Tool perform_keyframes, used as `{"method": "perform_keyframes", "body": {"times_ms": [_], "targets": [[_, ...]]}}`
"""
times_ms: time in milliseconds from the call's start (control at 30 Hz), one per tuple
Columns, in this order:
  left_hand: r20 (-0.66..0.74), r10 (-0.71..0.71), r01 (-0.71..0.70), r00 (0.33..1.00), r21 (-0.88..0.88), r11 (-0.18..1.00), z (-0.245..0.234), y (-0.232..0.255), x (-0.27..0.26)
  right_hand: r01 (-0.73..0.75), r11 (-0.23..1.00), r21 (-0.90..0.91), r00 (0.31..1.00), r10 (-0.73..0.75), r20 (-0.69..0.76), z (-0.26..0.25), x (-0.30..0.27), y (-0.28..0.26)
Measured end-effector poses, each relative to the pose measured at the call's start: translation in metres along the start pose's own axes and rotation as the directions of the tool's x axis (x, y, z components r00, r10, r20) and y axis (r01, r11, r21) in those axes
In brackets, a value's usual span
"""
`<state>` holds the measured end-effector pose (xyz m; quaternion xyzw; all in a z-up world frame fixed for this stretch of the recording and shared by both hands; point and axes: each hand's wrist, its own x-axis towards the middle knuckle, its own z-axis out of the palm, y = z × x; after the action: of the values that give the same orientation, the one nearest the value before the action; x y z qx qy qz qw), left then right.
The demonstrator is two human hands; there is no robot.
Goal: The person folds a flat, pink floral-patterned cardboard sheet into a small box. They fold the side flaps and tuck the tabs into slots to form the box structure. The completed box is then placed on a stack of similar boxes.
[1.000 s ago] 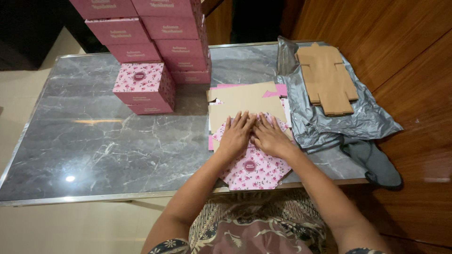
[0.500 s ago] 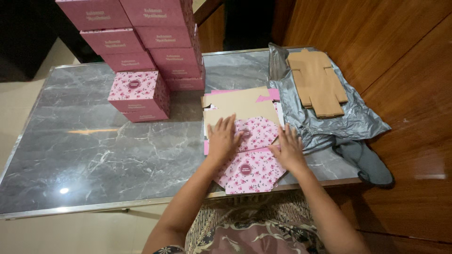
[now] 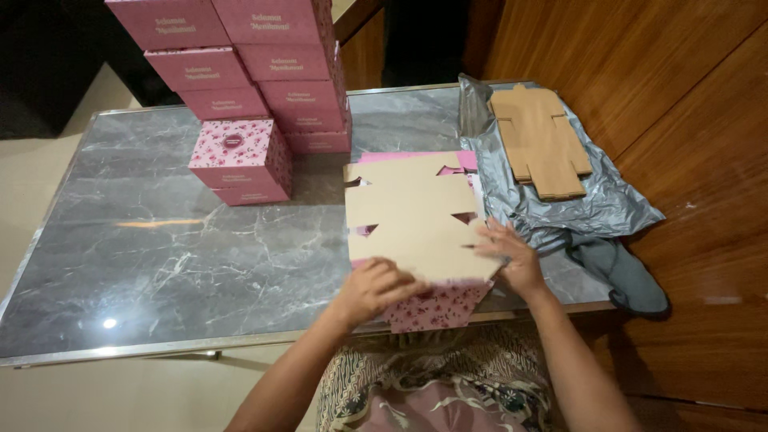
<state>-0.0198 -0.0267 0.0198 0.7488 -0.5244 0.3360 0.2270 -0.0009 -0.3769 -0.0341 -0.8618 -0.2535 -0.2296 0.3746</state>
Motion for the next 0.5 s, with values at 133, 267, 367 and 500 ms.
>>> {"method": "perform_keyframes", "body": {"times_ms": [133, 267, 367, 500], "targets": [[0.217, -0.274, 0.333, 0.937, -0.319, 0.887, -0.039, 0.025, -0.005, -0.067, 0.988, 0.138, 0.989, 0.047, 0.141, -0.004, -0.012, -0.004], [0.509, -0.651, 0.82, 0.563, -0.443, 0.363, -0.043, -0.005, -0.021, -0.028, 0.983, 0.183, 0.979, -0.01, 0.204, -0.011, -0.022, -0.021], [0.496, -0.608, 0.768, 0.62, -0.229, 0.598, -0.049, -0.036, -0.037, -0.098, 0.959, 0.264, 0.972, 0.035, 0.232, -0.022, -0.035, -0.029], [0.627, -0.391, 0.589, 0.674, -0.136, 0.797, -0.045, -0.027, -0.041, -0.115, 0.936, 0.333, 0.983, 0.06, 0.171, -0.03, -0.058, -0.034]]}}
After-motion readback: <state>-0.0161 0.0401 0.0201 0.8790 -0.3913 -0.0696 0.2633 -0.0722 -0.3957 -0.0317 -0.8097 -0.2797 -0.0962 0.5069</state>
